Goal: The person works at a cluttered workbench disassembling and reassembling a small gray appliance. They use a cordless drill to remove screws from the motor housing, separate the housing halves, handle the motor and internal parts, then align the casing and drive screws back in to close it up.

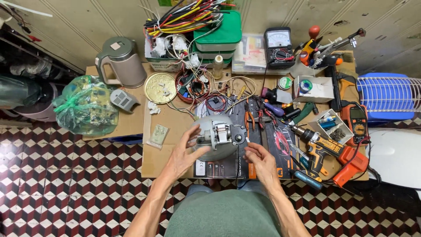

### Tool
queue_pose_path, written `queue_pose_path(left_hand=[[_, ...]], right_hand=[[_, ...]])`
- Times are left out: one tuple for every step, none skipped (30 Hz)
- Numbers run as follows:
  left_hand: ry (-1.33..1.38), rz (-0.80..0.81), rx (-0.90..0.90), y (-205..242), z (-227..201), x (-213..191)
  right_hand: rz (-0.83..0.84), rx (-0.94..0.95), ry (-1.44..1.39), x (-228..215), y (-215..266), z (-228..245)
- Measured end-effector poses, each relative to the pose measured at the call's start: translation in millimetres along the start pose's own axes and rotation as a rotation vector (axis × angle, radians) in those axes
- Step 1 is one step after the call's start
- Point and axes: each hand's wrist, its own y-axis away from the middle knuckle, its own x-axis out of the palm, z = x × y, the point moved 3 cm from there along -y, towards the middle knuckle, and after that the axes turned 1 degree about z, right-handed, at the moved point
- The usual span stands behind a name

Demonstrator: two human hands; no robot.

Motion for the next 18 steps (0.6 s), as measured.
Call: queue_pose_path(left_hand=[[-0.004,-0.002,-0.002,5,-6,-2],[0.062,-0.019,-0.09,10,-10,-4],[0.13,-0.034,-0.176,14,-14,-5],[0.127,-0.034,-0.176,13,-14,-6],[0.15,-0.056,-0.174,11,-14,-6],[0.173,-0.077,-0.172,9,-13,-6],[0.172,-0.074,-0.172,6,-7,-4],[0.162,-0.094,-0.147,2,-1,-3],[0.152,-0.116,-0.123,-1,4,-2],[0.151,-0.114,-0.123,-2,7,-2],[0.157,-0.103,-0.096,-4,8,0],[0.162,-0.092,-0.069,-7,9,1],[0.164,-0.087,-0.067,-7,10,2],[0.152,-0.081,-0.079,-8,10,2],[0.139,-0.079,-0.093,-7,11,2],[0.14,-0.079,-0.093,-9,17,4],[0.157,-0.084,-0.109,-11,23,6],[0.174,-0.09,-0.126,-12,29,7]], right_hand=[[0.003,0.001,-0.003,1,0,-1],[0.006,-0.004,-0.018,1,0,-1],[0.006,-0.009,-0.032,1,-1,-1],[0.007,-0.009,-0.035,1,-1,-1],[0.006,-0.002,-0.04,1,0,-2],[0.006,0.005,-0.046,0,-1,-3],[0.003,0.006,-0.048,-1,1,-4],[-0.001,0.016,-0.053,-3,2,-6],[-0.004,0.027,-0.057,-4,3,-8],[-0.005,0.028,-0.058,-6,4,-12],[-0.012,0.039,-0.058,-9,4,-17],[-0.019,0.049,-0.058,-11,4,-21],[-0.024,0.049,-0.058,-14,6,-22],[-0.036,0.06,-0.058,-17,9,-23],[-0.044,0.071,-0.057,-18,10,-24],[-0.044,0.071,-0.056,-21,12,-26],[-0.064,0.089,-0.061,-24,14,-29],[-0.084,0.106,-0.066,-26,16,-31]])
